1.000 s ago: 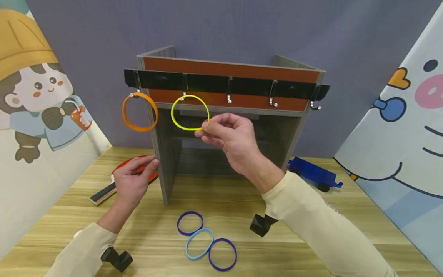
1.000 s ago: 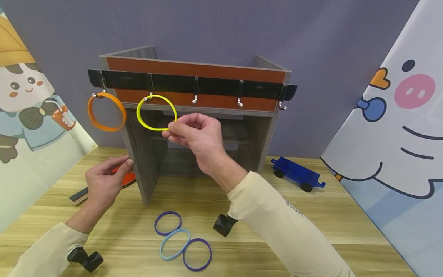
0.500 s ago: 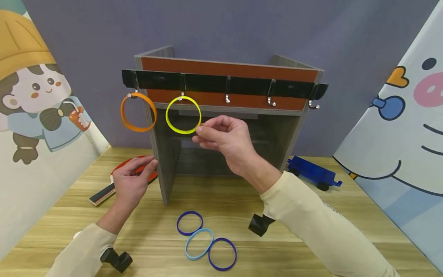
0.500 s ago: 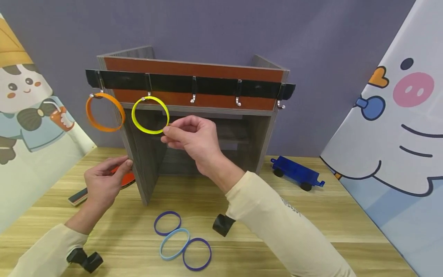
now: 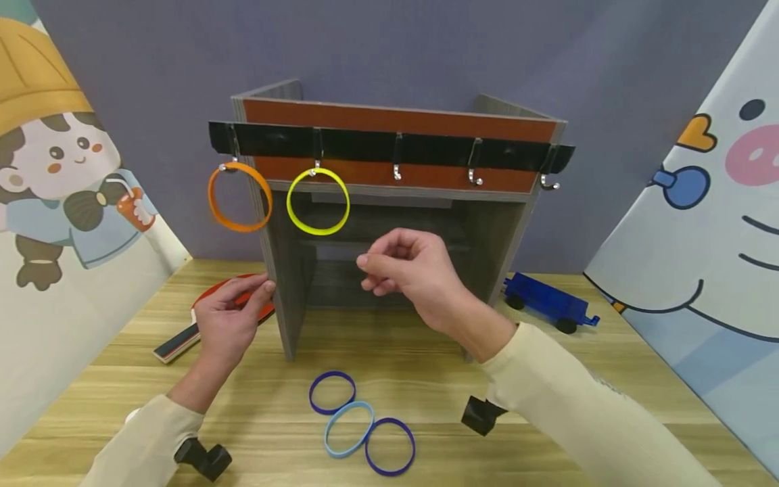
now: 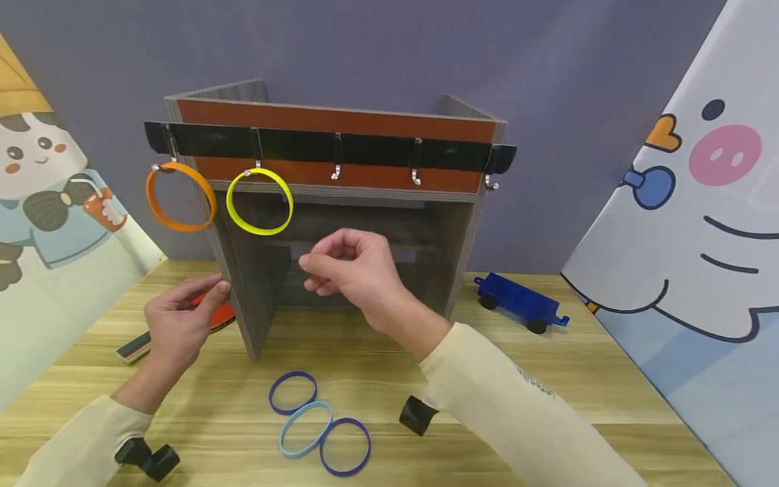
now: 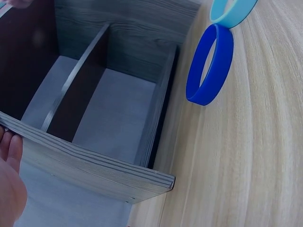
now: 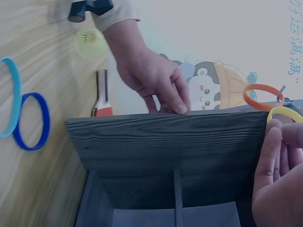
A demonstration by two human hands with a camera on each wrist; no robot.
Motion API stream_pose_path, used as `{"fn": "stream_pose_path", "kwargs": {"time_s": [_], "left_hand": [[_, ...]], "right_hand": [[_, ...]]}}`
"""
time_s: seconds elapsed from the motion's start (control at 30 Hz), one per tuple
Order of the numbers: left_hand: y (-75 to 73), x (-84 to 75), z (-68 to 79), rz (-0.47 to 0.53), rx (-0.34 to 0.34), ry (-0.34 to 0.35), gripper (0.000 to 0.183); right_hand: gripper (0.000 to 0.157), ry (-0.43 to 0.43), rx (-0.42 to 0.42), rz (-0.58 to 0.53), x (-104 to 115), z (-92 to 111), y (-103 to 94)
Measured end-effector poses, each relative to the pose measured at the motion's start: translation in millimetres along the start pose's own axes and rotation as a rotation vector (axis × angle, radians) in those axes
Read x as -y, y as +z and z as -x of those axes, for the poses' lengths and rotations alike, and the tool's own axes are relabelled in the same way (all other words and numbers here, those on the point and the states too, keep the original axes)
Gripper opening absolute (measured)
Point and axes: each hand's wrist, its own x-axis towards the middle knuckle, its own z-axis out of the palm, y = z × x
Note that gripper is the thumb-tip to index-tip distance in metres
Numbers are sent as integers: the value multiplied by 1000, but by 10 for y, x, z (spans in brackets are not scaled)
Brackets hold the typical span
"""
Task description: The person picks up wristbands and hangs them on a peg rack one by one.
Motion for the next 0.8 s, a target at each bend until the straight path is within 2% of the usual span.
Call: {"fn": "stream_pose_path", "kwargs": {"time_s": [0.37, 0.63, 0.8], "left_hand": [[-1, 1, -5, 35, -4, 7, 13], [-2, 13, -10, 35, -2, -2, 13], [2, 24, -7, 47, 8, 4, 14]], "right_hand": [[9, 89, 76, 129, -171, 292, -144], [9, 176, 140, 125, -350, 467, -202], [9, 225, 153, 127, -474, 543, -262]]}}
